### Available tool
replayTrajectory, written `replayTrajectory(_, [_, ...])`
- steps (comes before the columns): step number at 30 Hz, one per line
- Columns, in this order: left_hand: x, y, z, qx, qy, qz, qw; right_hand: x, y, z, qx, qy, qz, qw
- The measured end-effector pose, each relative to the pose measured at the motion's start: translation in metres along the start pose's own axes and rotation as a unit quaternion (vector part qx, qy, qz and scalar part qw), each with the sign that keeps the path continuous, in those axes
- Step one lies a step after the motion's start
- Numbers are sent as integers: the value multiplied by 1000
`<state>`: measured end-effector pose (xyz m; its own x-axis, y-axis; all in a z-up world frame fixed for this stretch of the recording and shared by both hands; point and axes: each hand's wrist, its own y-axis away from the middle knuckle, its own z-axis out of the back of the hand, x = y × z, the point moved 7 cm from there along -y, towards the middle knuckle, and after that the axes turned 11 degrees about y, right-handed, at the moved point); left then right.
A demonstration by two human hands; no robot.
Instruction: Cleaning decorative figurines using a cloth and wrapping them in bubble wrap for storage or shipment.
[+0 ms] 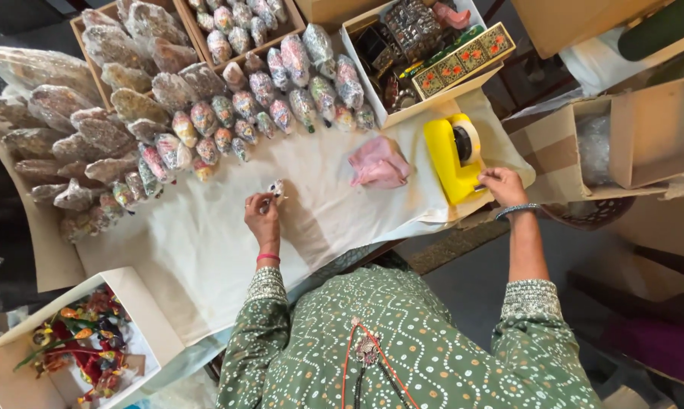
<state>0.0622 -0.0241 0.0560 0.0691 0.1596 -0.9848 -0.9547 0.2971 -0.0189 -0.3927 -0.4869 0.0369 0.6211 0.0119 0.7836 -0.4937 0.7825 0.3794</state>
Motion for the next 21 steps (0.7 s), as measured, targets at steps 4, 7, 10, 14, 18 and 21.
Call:
replayTrajectory(4, [-1,-1,-1,7,6,-1,1000,11,8,0,-12,15,13,1000])
replayTrajectory(7, [-3,-4,1,16,-4,-7,1000,43,27,0,-62,30,93,993])
replayTrajectory(10, [-2,-5,1,18,-5,-1,1000,65,44,6,-116,10,98,988])
replayTrajectory(14, [4,-3,3,21,15,9,1000,58,64,9,-105,19,-9,994])
replayTrajectory(18, [5,-5,2,24,34,9,999,31,78,10,-116,-63,-84,988])
replayTrajectory(21, [7,-6,1,20,26,6,999,16,81,4,-115,-71,-118,984])
